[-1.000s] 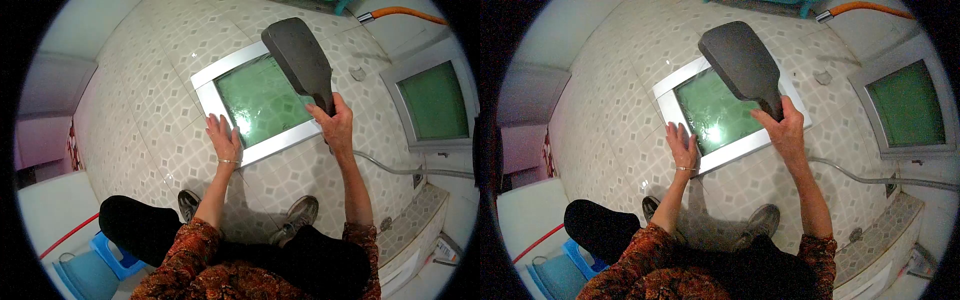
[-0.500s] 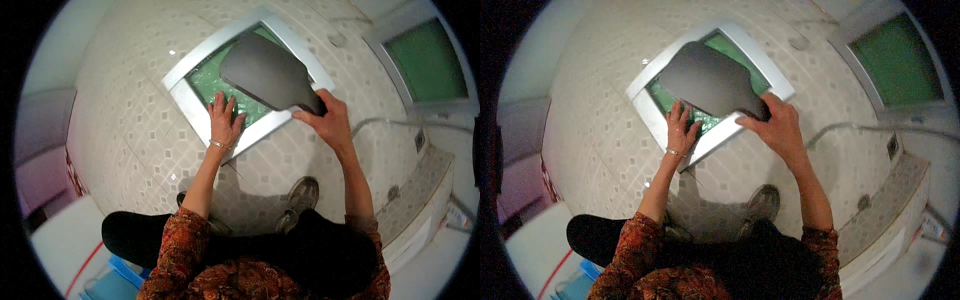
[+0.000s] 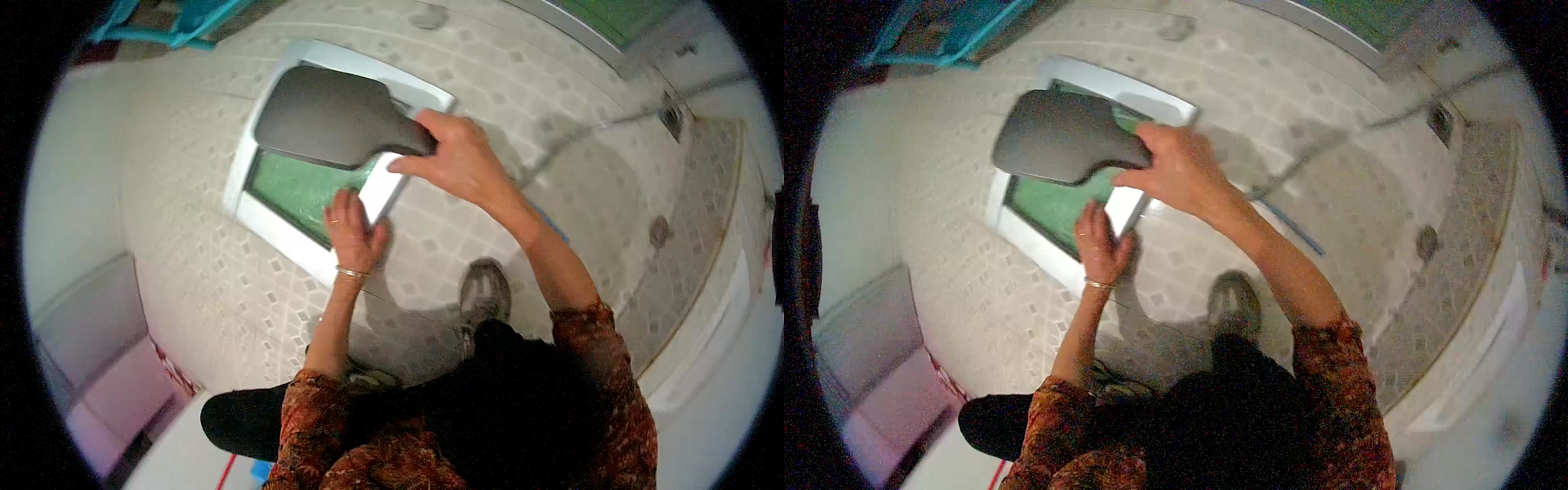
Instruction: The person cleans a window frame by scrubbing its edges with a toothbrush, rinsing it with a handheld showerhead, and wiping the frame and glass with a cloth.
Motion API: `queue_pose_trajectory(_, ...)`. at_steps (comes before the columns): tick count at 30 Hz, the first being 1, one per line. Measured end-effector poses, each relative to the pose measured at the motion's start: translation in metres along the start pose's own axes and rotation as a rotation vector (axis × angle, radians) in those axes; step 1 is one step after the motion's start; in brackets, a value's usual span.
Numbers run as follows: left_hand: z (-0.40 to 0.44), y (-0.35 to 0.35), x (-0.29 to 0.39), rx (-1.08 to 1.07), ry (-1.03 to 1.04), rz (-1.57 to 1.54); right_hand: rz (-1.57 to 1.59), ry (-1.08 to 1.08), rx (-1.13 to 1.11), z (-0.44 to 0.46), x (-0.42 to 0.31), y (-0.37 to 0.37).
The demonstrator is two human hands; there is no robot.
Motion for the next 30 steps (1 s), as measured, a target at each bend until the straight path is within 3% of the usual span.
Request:
queue_pose_trajectory(3,0.018,-0.001,0.006,-0.116,-0.057,0.107,0.033,-0.065,-0.036,0.007,-0.006,0.009)
queue_pose_trajectory(5,0.031,-0.004,-0.002,-0.129,-0.048,0.019,0.046,-0.109,-0.055,0.020,-0.014,0.023)
queue_pose_trajectory(6,0.041,-0.007,-0.007,-0.250,-0.122,0.010,0.046,-0.115,-0.071,0.027,-0.019,0.030)
queue_pose_trajectory(9,0.048,-0.001,-0.047,-0.241,-0.085,-0.018,0.019,-0.175,-0.090,0.048,-0.035,0.048)
queue_pose_trajectory(14,0.037,-0.020,-0.147,-0.105,-0.276,0.210,0.117,-0.276,-0.060,0.076,-0.059,0.079)
queue_pose_trajectory(16,0.035,-0.048,-0.175,-0.197,-0.396,0.421,0.126,-0.294,-0.041,0.087,-0.067,0.089)
queue_pose_trajectory(18,0.029,-0.060,-0.212,0.141,-0.418,0.485,0.077,-0.325,0.014,0.096,-0.068,0.091)
queue_pose_trajectory(21,0.047,-0.069,-0.254,-0.001,-0.470,0.162,0.112,-0.249,0.055,0.110,-0.059,0.095)
queue_pose_trajectory(22,0.062,-0.067,-0.260,0.025,-0.311,0.176,0.141,-0.205,0.066,0.114,-0.055,0.094)
queue_pose_trajectory(25,0.113,-0.048,-0.273,0.018,-0.216,-0.066,0.144,-0.131,0.094,0.119,-0.046,0.083)
queue_pose_trajectory(30,0.162,-0.050,-0.258,-0.059,-0.355,-0.046,0.045,-0.059,0.115,0.113,-0.026,0.064)
Point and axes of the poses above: each hand's wrist, its own z-axis towards the middle knuckle, its own y-axis out of the palm, x = y × z, the point moved 2 cm from there along z, towards the middle knuckle, and after that the axes turned 5 degrees about x, right-handed, at the moved point
